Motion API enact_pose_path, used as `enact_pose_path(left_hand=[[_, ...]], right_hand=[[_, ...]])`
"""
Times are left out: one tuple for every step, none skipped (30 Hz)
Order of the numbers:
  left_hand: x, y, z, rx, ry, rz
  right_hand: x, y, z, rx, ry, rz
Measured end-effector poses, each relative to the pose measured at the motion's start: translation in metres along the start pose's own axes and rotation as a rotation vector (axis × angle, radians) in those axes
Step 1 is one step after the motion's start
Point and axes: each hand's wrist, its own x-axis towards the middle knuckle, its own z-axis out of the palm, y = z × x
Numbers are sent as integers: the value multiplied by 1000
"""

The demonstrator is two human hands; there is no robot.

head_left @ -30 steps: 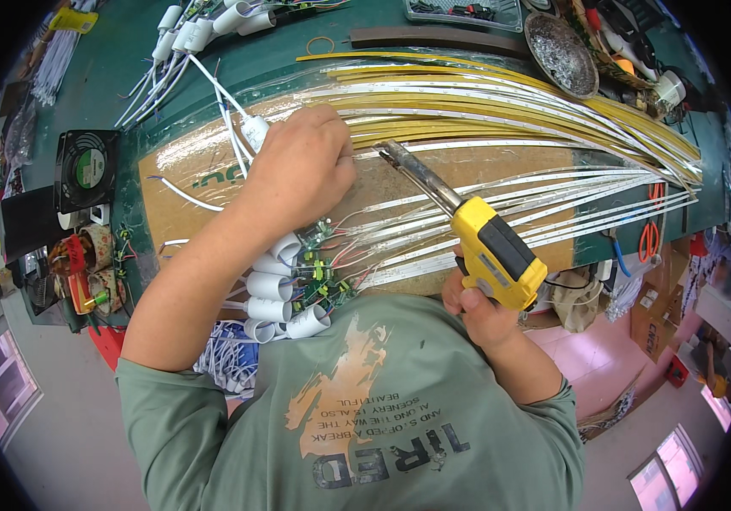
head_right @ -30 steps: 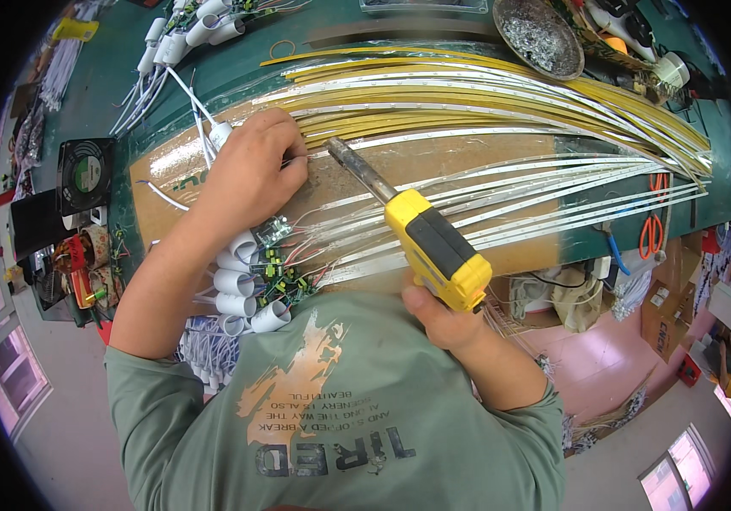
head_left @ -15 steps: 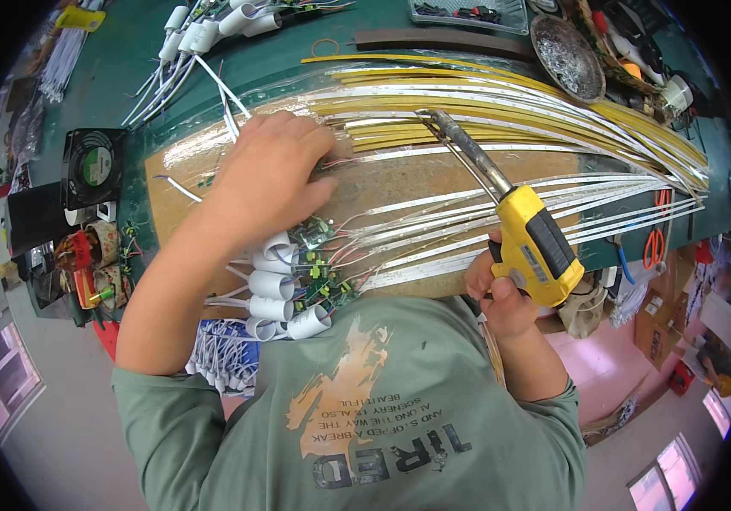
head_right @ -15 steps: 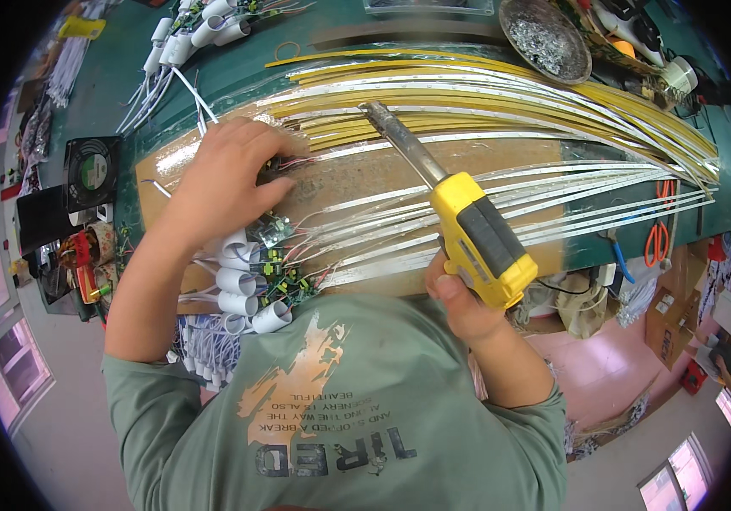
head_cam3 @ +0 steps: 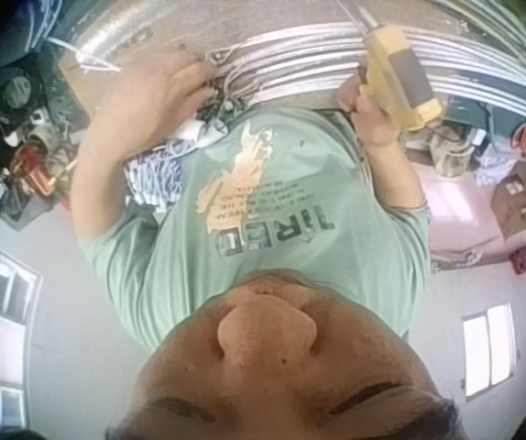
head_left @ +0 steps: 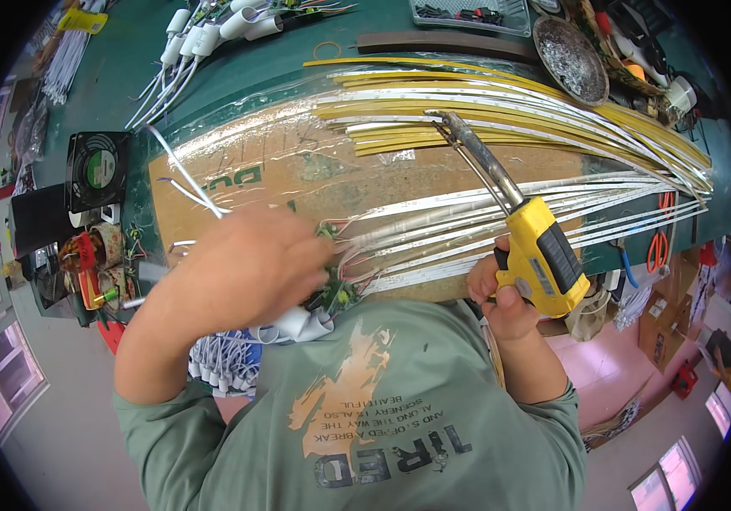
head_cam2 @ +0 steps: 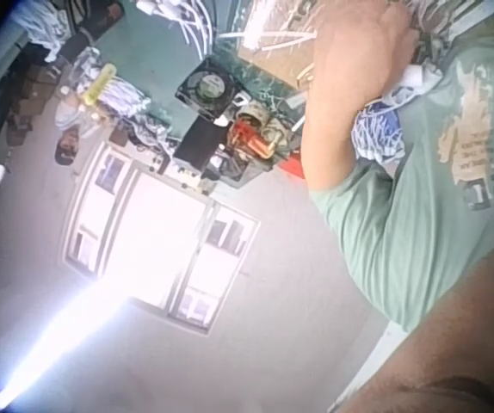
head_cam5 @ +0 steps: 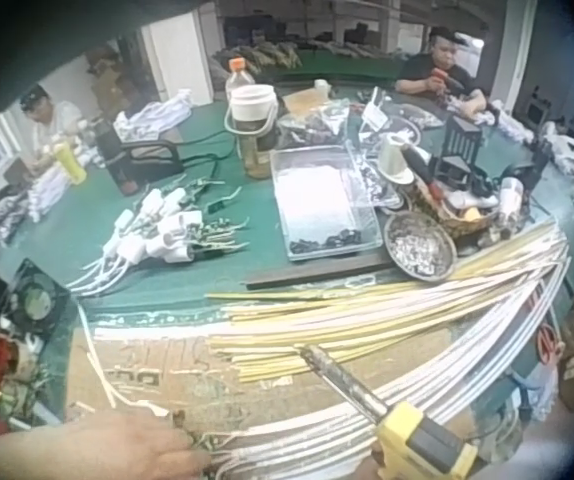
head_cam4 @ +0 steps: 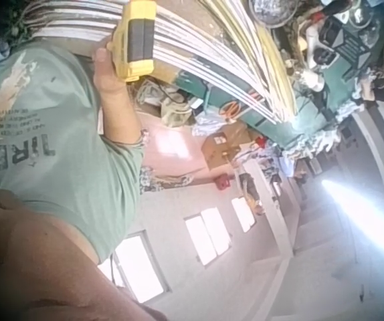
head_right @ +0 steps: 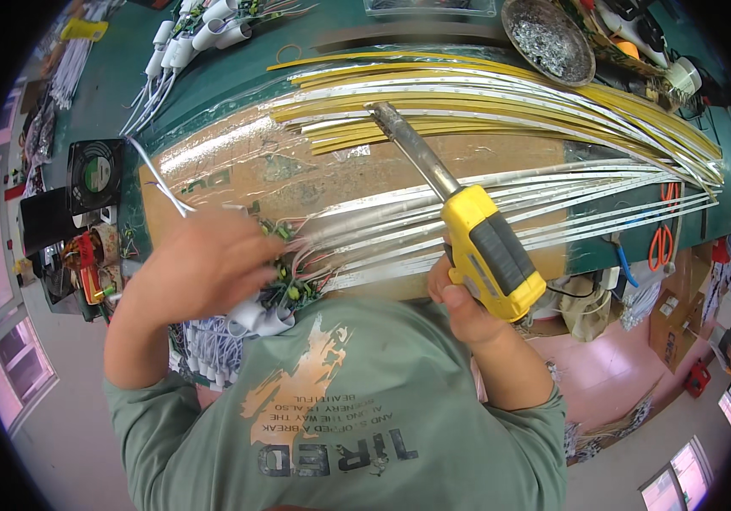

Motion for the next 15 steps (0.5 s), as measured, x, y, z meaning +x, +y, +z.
enact_pose_path(left_hand=[[-2, 3, 1, -114, -35, -12], [-3, 4, 2, -228, -70, -25], [-2, 1, 1, -229, -69, -24], [1, -5, 0, -270, -66, -31], [4, -11, -1, -310, -61, -40], [7, -18, 0, -309, -60, -41], [11, -26, 4, -320, -14, -129], [15, -33, 7, -331, 32, -217], [20, -35, 8, -216, 84, -272], [26, -36, 8, -215, 85, -271], [33, -37, 9, -162, 88, -251], [40, -38, 11, -109, 91, -230], [47, -41, 17, -109, 91, -227], [56, -44, 25, -49, 138, -213], [61, -44, 30, 11, 184, -200]], right_hand=[[0, 0, 0, 0, 1, 0], [0, 0, 0, 0, 3, 0], [-1, 0, 0, -1, 6, 1], [-1, -1, 0, -2, 7, 1], [0, -1, 0, -3, 2, 1], [0, -1, 1, -4, -1, 1], [0, -1, 0, -5, -3, 0], [1, 0, -1, 4, -13, 5], [1, 0, -1, 12, -23, 10], [1, 1, -2, 12, -23, 8], [1, 1, -2, 14, -24, 9], [0, 1, -3, 17, -26, 10], [0, 1, -3, 16, -24, 9], [0, 1, -3, 28, -26, 13], [1, 1, -3, 39, -29, 18]])
